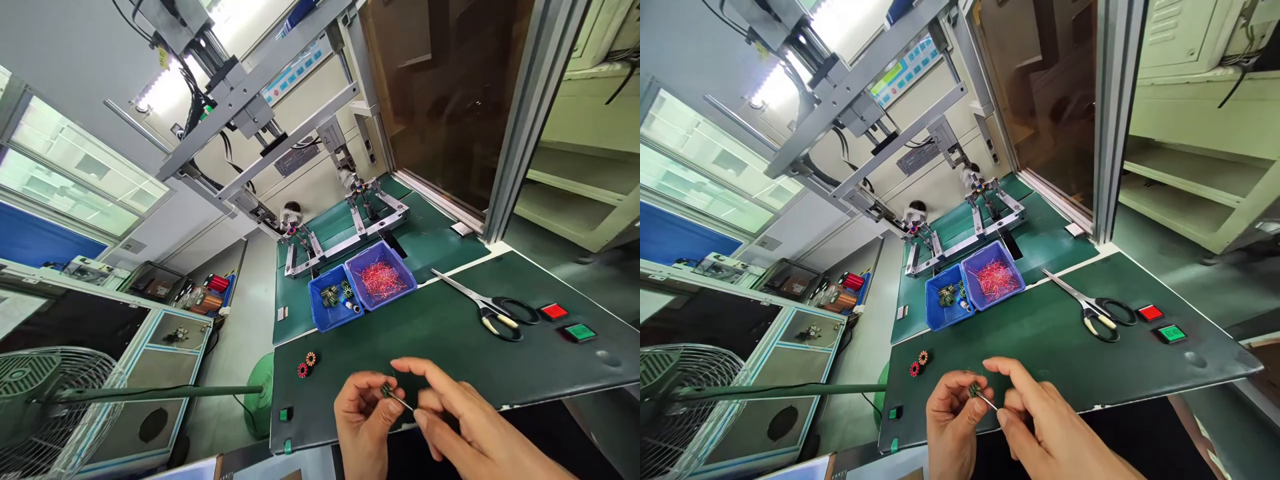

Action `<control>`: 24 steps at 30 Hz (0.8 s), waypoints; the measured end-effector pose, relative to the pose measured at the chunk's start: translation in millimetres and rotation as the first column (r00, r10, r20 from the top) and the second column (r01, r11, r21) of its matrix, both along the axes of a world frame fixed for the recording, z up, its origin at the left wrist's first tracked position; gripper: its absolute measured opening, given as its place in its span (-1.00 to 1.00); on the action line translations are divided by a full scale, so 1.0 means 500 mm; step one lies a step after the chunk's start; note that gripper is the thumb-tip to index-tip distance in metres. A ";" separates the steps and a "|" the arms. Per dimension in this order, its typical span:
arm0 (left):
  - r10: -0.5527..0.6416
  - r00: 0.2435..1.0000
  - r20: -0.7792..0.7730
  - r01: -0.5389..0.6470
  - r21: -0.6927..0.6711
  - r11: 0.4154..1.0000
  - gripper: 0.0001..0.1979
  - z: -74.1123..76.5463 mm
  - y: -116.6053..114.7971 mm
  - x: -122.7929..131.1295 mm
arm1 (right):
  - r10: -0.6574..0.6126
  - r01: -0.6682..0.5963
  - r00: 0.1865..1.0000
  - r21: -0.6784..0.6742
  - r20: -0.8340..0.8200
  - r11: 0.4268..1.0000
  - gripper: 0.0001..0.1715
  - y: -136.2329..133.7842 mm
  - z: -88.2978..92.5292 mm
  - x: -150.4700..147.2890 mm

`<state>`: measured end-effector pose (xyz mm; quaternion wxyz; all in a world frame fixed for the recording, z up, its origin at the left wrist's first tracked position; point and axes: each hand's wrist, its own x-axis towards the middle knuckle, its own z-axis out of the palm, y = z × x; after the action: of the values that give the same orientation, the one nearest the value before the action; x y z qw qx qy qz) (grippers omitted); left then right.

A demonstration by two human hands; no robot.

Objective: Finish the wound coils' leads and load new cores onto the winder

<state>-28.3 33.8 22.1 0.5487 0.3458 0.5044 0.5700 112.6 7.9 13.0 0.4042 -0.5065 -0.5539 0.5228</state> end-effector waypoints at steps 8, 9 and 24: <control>-0.042 0.996 -0.080 0.056 0.188 0.980 -0.82 -0.030 0.005 -0.027 | 0.016 -0.016 1.000 -0.033 0.006 0.999 -0.57 0.016 0.003 0.000; -0.030 0.995 -0.093 0.051 0.232 0.971 -0.82 -0.035 0.008 -0.035 | 0.032 -0.032 0.999 -0.020 0.018 0.999 -0.64 0.018 0.000 0.003; -0.060 0.994 -0.095 0.078 0.204 0.976 -0.76 -0.059 -0.008 -0.003 | 0.078 -0.044 0.972 0.157 -0.220 0.987 -0.62 0.034 -0.026 -0.010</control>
<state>-29.7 29.6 -7.4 0.5063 0.4434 0.4535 0.5843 107.6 25.0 0.0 0.4854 -0.3945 -0.5579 0.5454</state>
